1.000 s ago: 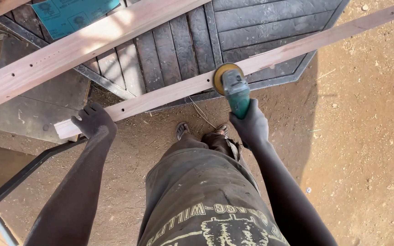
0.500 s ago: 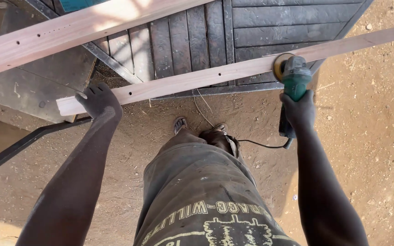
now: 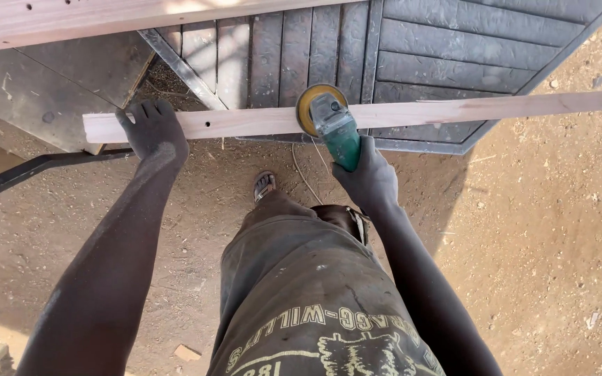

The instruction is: Using an angle grinder with a sanding disc to smooth the surfaces and edges of wooden planks.

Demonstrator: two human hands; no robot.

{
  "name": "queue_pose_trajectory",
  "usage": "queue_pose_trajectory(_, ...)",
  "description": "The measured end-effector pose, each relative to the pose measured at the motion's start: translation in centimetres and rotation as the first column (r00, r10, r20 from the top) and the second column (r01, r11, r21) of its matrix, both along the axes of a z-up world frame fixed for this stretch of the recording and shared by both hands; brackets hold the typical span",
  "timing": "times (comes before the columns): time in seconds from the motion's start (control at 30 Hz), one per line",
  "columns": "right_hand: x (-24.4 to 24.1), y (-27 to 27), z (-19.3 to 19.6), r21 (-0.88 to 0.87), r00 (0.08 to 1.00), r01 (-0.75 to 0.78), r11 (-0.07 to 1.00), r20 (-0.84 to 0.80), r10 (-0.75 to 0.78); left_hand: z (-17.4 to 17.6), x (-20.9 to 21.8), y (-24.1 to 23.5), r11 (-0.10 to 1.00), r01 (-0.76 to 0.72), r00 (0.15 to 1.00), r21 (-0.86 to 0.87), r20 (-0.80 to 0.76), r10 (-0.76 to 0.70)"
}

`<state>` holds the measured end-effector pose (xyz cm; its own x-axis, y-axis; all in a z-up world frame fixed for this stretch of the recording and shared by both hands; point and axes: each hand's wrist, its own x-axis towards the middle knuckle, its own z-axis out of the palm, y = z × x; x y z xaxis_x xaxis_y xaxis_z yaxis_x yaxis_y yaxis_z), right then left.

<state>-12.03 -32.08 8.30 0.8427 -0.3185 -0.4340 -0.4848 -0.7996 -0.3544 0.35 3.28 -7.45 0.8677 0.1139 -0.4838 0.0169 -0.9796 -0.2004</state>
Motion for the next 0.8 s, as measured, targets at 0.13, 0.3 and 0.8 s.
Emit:
queue_pose_trajectory(0.13, 0.1, -2.7, -0.3, -0.042, 0.999, -0.037, 0.998, -0.009, 0.037, -1.6, -0.1, 0.0, 0.999, -0.030, 0.998, 0.022, 0.056, 0.029)
queue_pose_trajectory(0.3, -1.2, -9.5, -0.4, -0.004, 0.988, 0.155, 0.988, -0.019, -0.155, -0.3, -0.1, -0.8, 0.998, -0.061, 0.998, 0.032, 0.006, 0.061)
queue_pose_trajectory(0.8, -6.3, -39.8, -2.4, -0.038, 0.877, 0.481, 0.876, 0.038, -0.480, 3.9, -1.7, -25.1, 0.962, 0.154, 0.988, -0.224, 0.048, -0.147)
